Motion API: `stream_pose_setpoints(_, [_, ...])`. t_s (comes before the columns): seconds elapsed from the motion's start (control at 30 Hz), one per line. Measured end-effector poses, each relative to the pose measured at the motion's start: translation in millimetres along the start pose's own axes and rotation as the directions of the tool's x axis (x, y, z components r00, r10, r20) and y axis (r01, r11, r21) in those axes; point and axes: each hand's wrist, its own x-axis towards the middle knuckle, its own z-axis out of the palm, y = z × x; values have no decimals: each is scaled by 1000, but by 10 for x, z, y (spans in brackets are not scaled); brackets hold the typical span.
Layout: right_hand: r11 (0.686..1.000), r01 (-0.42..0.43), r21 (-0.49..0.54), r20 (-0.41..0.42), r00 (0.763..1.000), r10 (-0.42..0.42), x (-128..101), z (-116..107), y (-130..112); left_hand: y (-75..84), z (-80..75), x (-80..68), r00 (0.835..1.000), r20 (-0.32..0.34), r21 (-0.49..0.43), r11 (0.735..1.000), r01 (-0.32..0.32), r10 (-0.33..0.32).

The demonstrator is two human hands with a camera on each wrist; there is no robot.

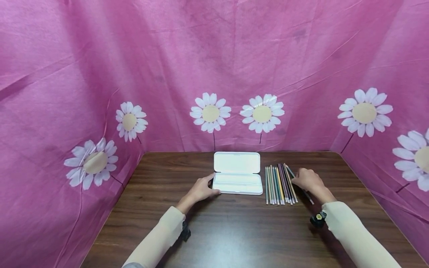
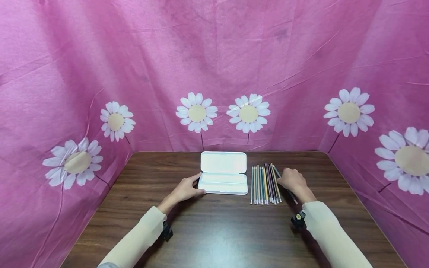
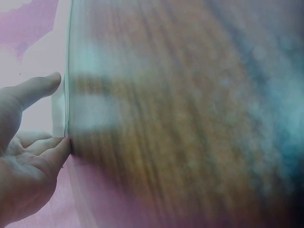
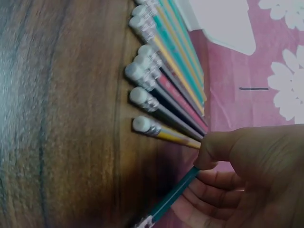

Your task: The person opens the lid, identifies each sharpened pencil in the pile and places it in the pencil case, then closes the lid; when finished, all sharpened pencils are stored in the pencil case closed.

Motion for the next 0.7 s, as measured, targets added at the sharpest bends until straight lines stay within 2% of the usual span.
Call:
stream_pose_setpoints(0.17, [998,69,-14,-67,995,-69,3,-43,-97,-1,-1,5,1000,0,7,1000,-14,14])
stream_pose_setpoints(0.37, [989,144,10,-123,982,-142,-14,-137,-370,-22,6,7,1000,-6,2,1000,-22,22])
stream_pose_setpoints(0.7, [962,271,-29,-129,953,-273,-17,-243,-888,-28,6,10,999,-5,11,999,-31,31])
